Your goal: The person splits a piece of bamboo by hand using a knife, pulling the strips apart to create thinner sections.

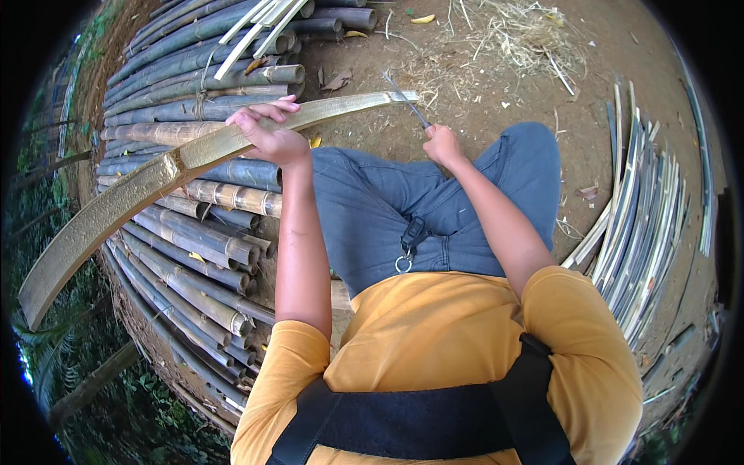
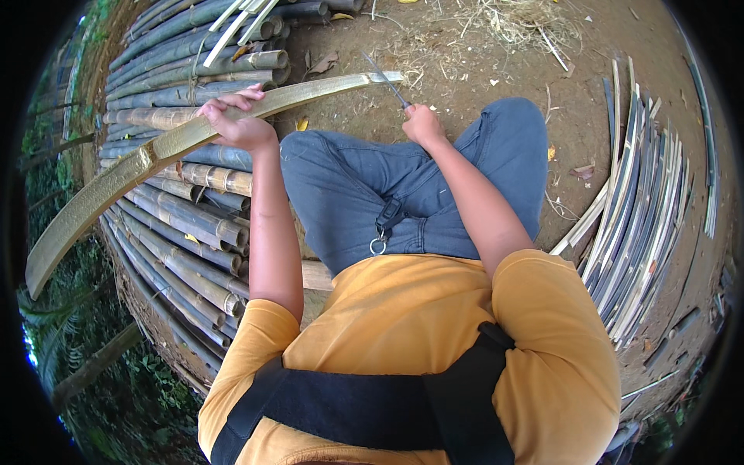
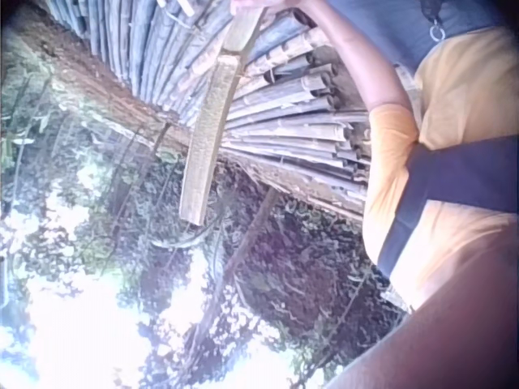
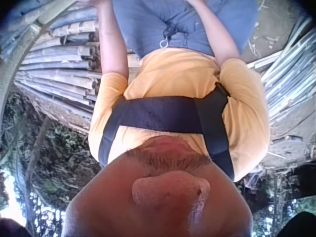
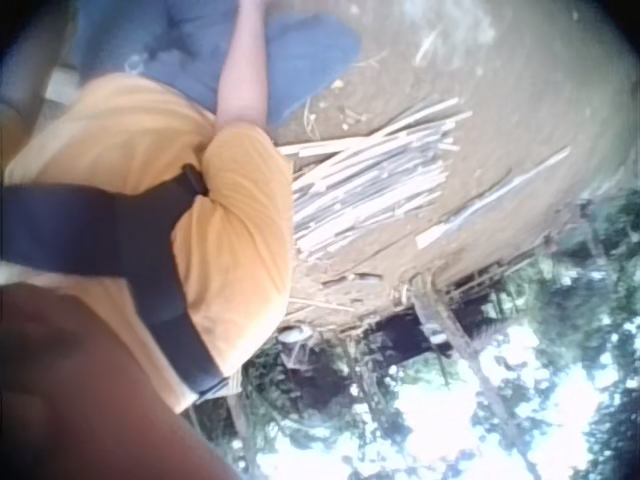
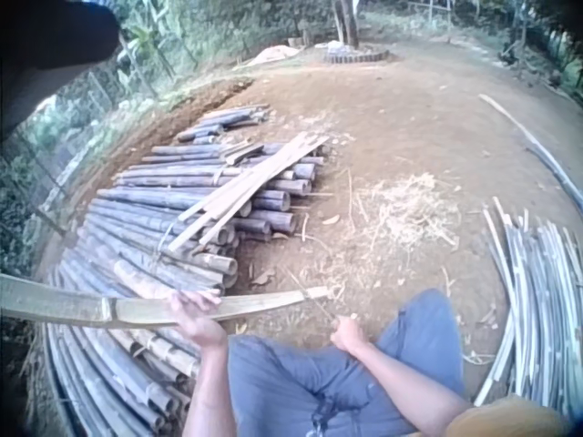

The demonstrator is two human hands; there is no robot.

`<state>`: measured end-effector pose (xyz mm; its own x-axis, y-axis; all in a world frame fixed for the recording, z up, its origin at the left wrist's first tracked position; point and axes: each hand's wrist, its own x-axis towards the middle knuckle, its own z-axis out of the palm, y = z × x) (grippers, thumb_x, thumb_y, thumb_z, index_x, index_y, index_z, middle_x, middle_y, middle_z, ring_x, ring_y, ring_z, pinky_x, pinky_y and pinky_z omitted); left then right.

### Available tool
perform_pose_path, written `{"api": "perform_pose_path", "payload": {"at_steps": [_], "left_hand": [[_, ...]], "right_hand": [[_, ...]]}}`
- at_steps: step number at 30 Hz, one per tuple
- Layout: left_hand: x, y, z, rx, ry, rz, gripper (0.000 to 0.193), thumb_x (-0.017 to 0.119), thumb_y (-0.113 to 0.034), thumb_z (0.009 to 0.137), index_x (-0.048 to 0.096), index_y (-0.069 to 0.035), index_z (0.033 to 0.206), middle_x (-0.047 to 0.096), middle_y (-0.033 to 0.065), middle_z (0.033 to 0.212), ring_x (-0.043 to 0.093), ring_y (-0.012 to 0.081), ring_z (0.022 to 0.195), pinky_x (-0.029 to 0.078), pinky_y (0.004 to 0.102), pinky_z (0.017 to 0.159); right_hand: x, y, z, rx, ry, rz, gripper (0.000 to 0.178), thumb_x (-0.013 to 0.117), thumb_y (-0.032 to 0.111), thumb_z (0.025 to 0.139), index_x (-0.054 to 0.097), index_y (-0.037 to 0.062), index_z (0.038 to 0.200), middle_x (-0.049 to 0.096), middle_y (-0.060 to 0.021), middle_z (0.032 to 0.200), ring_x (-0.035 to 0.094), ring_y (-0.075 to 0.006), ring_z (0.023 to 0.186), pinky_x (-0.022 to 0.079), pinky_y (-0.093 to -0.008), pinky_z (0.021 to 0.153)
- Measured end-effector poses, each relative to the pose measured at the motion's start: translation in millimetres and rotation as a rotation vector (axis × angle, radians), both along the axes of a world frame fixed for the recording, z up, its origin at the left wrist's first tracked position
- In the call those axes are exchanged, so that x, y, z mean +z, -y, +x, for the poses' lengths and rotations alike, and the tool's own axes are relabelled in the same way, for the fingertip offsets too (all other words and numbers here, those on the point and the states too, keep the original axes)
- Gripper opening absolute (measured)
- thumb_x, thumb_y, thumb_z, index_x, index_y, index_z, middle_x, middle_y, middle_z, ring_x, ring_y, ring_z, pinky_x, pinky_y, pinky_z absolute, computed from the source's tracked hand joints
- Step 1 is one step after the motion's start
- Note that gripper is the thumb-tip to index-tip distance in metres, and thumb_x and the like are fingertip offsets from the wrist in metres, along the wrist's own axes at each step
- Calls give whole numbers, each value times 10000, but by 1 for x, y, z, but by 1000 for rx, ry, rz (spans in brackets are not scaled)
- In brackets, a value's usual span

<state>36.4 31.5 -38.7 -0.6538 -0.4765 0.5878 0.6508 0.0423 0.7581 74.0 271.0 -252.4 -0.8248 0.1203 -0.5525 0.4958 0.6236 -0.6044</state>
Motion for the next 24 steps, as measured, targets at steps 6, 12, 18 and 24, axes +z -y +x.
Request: {"api": "perform_pose_path", "payload": {"at_steps": [6, 12, 18, 24], "left_hand": [[-2, 3, -1, 38, 1, 18, 316, 390, -356, 1053, 365, -83, 894, 397, 58, 580, 528, 222, 480, 566, 474, 633], [-1, 0, 1, 158, 76, 87, 350, 369, -355, 1066, 356, -89, 840, 355, 33, 580, 462, 173, 460, 530, 395, 583], [2, -2, 1, 162, 95, 111, 356, 353, -327, 1075, 350, -92, 808, 345, 28, 585, 441, 166, 461, 514, 377, 576], [2, 16, -5, 138, 158, 117, 362, 360, -324, 1074, 354, -85, 802, 368, 36, 603, 455, 181, 486, 518, 390, 593]], "right_hand": [[-11, -20, -10, -22, 71, 60, 319, 523, 305, 979, 663, 85, 1161, 672, -226, 1146, 624, -394, 1117, 494, -473, 925], [-11, -1, 9, -65, -28, 68, 293, 499, 304, 988, 654, 71, 1076, 672, -233, 1108, 625, -412, 1083, 488, -493, 899], [-18, -4, 7, -58, 94, 88, 299, 508, 321, 995, 639, 115, 1167, 665, -176, 1187, 629, -362, 1128, 492, -475, 947], [-20, -11, 7, -162, 171, 154, 320, 509, 340, 994, 647, 111, 1169, 674, -175, 1173, 631, -351, 1136, 494, -477, 937]]}}
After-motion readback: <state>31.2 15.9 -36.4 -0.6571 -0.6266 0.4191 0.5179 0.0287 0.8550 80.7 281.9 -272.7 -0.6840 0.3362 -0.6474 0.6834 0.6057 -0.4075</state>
